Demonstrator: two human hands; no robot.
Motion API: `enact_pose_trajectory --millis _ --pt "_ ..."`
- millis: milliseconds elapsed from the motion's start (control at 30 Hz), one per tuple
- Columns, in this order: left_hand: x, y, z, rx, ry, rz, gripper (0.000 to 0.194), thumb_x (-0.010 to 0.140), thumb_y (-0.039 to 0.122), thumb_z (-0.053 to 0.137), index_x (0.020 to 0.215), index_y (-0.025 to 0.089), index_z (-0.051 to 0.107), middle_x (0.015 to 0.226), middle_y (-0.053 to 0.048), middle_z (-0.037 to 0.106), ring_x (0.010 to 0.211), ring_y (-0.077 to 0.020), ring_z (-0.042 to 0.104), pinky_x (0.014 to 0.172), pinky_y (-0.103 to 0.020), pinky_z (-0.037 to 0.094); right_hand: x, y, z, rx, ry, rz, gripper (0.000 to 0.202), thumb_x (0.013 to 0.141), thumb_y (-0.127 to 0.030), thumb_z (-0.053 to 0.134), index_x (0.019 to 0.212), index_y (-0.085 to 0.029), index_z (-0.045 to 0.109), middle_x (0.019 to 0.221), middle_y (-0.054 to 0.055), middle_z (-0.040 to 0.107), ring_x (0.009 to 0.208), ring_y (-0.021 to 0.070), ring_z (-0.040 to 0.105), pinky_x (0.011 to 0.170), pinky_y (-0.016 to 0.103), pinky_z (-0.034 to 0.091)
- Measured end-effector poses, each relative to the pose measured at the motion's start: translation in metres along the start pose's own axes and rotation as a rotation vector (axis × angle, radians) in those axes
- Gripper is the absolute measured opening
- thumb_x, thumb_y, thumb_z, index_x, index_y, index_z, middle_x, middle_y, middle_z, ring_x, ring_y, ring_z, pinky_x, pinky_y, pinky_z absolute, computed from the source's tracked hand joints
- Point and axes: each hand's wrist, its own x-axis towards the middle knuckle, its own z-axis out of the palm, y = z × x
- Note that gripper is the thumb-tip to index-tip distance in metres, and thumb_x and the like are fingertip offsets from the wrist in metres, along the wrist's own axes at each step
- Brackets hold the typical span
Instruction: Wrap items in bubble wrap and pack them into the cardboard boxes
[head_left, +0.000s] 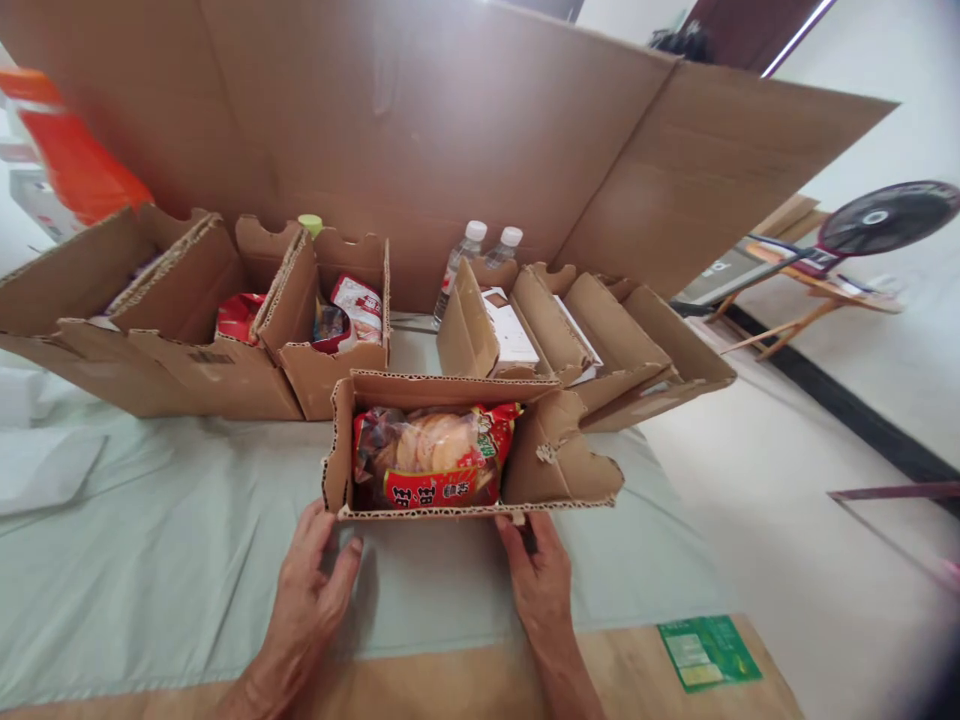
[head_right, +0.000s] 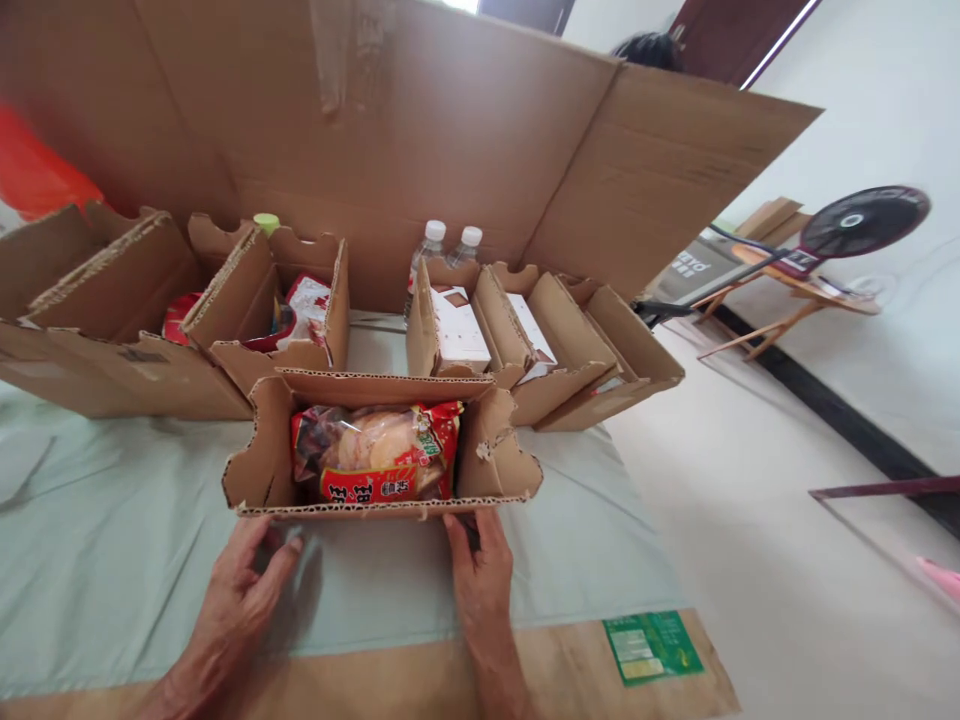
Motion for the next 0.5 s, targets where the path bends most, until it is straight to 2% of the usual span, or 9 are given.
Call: enact_pose_trajectory --millis 100,167,233,333,433,500 --pt "0.006 0.005 -0.003 0.028 -0.018 0.05 0.014 0.086 0.031 0.06 0.078 0.022 0.066 0.078 -0.003 0.061 0.06 -0.0147 0.055 0.055 -0.026 0.047 0.002 0.003 0.001 -0.094 0.055 -0.06 0.028 0.093 -0.048 0.06 0.091 -0.022 0.07 0.084 0.004 0.068 0.075 0.02 0.062 0.069 0.031 0.052" --pt "0.008 0.005 -0.002 -0.031 -0.04 0.008 0.012 0.087 0.03 0.059 0.081 0.022 0.065 0.077 -0.003 0.061 0.063 -0.0157 0.058 0.058 -0.027 0.049 0.005 0.004 0.002 -0.136 0.068 -0.079 0.029 0.093 -0.049 0.06 0.088 -0.022 0.07 0.08 0.003 0.067 0.072 0.0194 0.061 0.066 0.031 0.051" --pt "0.01 0.004 0.002 -0.117 -0.06 -0.056 0.012 0.088 0.031 0.059 0.092 0.021 0.066 0.087 -0.005 0.065 0.07 -0.017 0.063 0.063 -0.028 0.053 0.007 0.005 0.003 -0.156 0.068 -0.076 0.032 0.093 -0.051 0.059 0.086 -0.021 0.069 0.078 0.004 0.067 0.069 0.0192 0.061 0.064 0.03 0.05" --pt "0.008 0.003 0.008 -0.21 -0.073 -0.111 0.028 0.086 0.029 0.059 0.112 0.02 0.063 0.099 -0.008 0.066 0.078 -0.0174 0.065 0.07 -0.03 0.055 0.007 0.005 0.002 -0.151 0.066 -0.043 0.039 0.091 -0.057 0.058 0.091 -0.02 0.07 0.08 0.005 0.07 0.071 0.0207 0.063 0.066 0.032 0.051" --pt "0.005 0.005 0.011 -0.251 -0.1 -0.138 0.048 0.085 0.024 0.058 0.132 0.021 0.055 0.108 -0.01 0.064 0.086 -0.0178 0.065 0.07 -0.029 0.055 0.002 0.01 -0.001 -0.182 0.102 0.053 0.054 0.085 -0.064 0.061 0.107 -0.016 0.072 0.088 0.009 0.073 0.073 0.0232 0.064 0.069 0.035 0.052" --pt "0.004 0.008 0.008 -0.268 -0.119 -0.143 0.059 0.084 0.02 0.057 0.143 0.023 0.048 0.117 -0.011 0.063 0.092 -0.0183 0.065 0.067 -0.026 0.054 -0.002 0.021 -0.004 -0.168 0.158 0.109 0.062 0.085 -0.062 0.064 0.122 -0.013 0.069 0.101 0.014 0.073 0.08 0.0271 0.067 0.075 0.04 0.053"
